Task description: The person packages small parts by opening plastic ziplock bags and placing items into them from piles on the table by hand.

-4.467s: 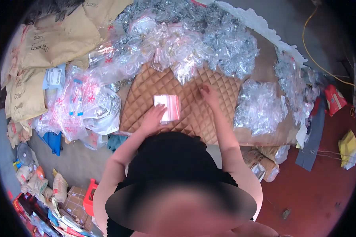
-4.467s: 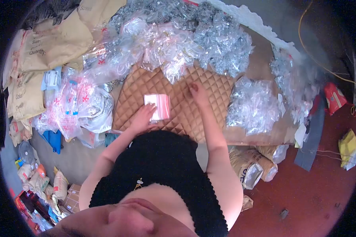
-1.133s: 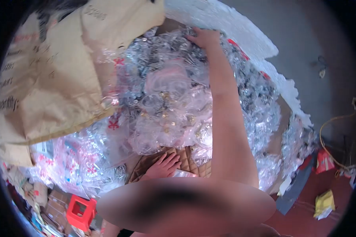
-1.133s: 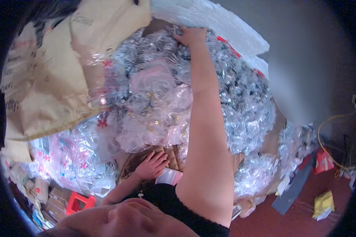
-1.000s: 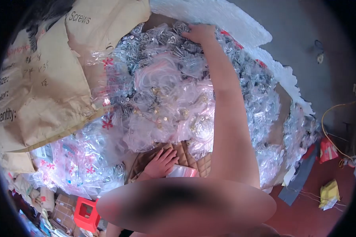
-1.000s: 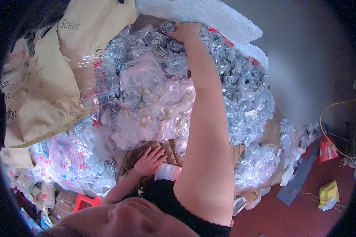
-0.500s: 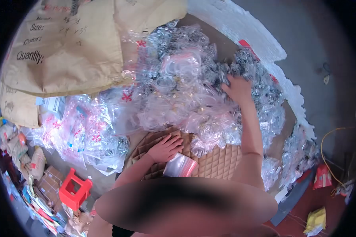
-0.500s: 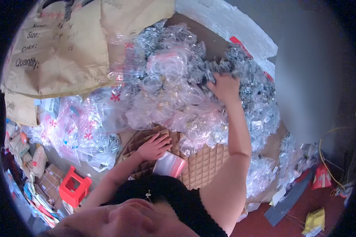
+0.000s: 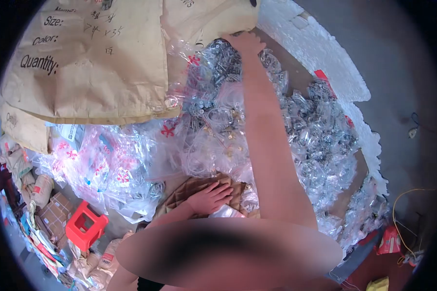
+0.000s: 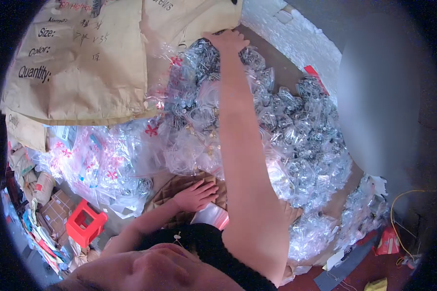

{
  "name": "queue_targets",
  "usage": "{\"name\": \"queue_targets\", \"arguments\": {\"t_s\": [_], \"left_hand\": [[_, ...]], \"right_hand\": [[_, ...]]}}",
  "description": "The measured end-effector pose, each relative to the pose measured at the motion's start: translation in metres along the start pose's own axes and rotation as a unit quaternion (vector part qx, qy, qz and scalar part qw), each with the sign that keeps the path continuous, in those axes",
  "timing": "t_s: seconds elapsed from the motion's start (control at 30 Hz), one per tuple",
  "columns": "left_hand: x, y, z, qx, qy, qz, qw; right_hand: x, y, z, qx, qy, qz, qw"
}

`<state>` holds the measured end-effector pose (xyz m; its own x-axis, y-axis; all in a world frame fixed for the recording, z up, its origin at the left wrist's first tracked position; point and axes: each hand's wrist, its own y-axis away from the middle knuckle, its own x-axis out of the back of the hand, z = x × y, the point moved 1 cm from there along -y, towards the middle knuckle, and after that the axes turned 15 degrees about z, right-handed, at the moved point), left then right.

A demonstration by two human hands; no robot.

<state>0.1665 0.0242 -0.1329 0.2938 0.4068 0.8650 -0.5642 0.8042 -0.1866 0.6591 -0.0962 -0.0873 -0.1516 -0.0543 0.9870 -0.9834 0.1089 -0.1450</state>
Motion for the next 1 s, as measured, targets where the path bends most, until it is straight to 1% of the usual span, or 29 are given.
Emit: {"name": "queue_targets", "arguments": {"t_s": [0.03, 0.07, 0.17, 0.2, 0.27, 0.3, 0.37, 0.4, 0.47, 0.5, 0.57, 0.6, 0.67, 0.73, 0.8, 0.83, 0.9, 0.93, 0.97, 1.0], "left_hand": [[0.001, 0.0, 0.0, -0.004, -0.004, 0.002, 1.0], [0.001, 0.0, 0.004, -0.003, -0.006, 0.004, 1.0], [-0.004, 0.002, 0.004, 0.007, 0.001, 0.006, 1.0], [-0.005, 0.002, 0.004, 0.011, 0.013, 0.008, 1.0], [-0.006, 0.001, 0.003, 0.021, 0.02, 0.024, 0.999], [-0.005, 0.001, 0.003, 0.015, 0.018, 0.024, 0.999], [-0.008, 0.003, 0.004, 0.009, 0.012, 0.028, 0.999], [-0.006, 0.003, 0.004, 0.011, 0.012, 0.03, 0.999], [-0.004, 0.002, 0.005, 0.015, 0.027, 0.033, 0.999], [-0.006, 0.003, 0.005, 0.019, 0.032, 0.042, 0.998], [-0.004, 0.001, 0.003, 0.015, 0.027, 0.046, 0.998], [-0.004, 0.003, 0.005, 0.016, 0.027, 0.047, 0.998], [-0.004, 0.004, 0.005, 0.012, 0.031, 0.05, 0.998], [-0.006, 0.003, 0.004, 0.01, 0.04, 0.057, 0.998], [-0.006, 0.005, 0.004, 0.008, 0.031, 0.052, 0.998], [-0.007, 0.005, 0.005, 0.011, 0.037, 0.054, 0.998], [-0.006, 0.005, 0.003, -0.002, 0.013, 0.042, 0.999], [-0.006, 0.004, 0.004, -0.001, 0.016, 0.043, 0.999], [-0.006, 0.004, 0.004, 0.0, 0.012, 0.043, 0.999], [-0.005, 0.004, 0.003, 0.0, 0.007, 0.042, 0.999]], "right_hand": [[-0.006, 0.002, -0.008, -0.063, -0.041, 0.02, 0.997], [-0.015, 0.004, -0.009, -0.059, -0.044, 0.012, 0.997], [-0.039, 0.013, 0.015, 0.021, -0.074, 0.158, 0.984], [-0.038, 0.018, 0.025, 0.025, -0.074, 0.155, 0.985], [-0.032, 0.024, 0.045, 0.101, -0.091, 0.14, 0.981], [-0.025, 0.027, 0.053, 0.106, -0.094, 0.137, 0.98], [-0.012, 0.038, 0.071, 0.134, -0.096, 0.018, 0.986], [-0.006, 0.046, 0.079, 0.137, -0.096, 0.018, 0.986], [0.0, 0.065, 0.098, 0.195, -0.09, -0.032, 0.976], [0.007, 0.077, 0.107, 0.194, -0.088, -0.028, 0.977], [0.019, 0.103, 0.122, 0.153, -0.12, -0.099, 0.976], [0.028, 0.116, 0.128, 0.153, -0.118, -0.1, 0.976], [0.05, 0.137, 0.14, 0.157, -0.098, -0.139, 0.973], [0.096, 0.158, 0.142, 0.194, -0.102, -0.136, 0.966], [0.165, 0.176, 0.132, 0.254, -0.004, -0.238, 0.937], [0.188, 0.172, 0.129, 0.256, 0.0, -0.243, 0.936], [0.217, 0.163, 0.133, 0.336, 0.007, -0.318, 0.886], [0.208, 0.15, 0.136, 0.31, -0.085, -0.251, 0.913], [0.191, 0.129, 0.136, 0.279, -0.175, -0.179, 0.927], [0.17, 0.104, 0.122, 0.21, -0.255, -0.161, 0.93]]}}
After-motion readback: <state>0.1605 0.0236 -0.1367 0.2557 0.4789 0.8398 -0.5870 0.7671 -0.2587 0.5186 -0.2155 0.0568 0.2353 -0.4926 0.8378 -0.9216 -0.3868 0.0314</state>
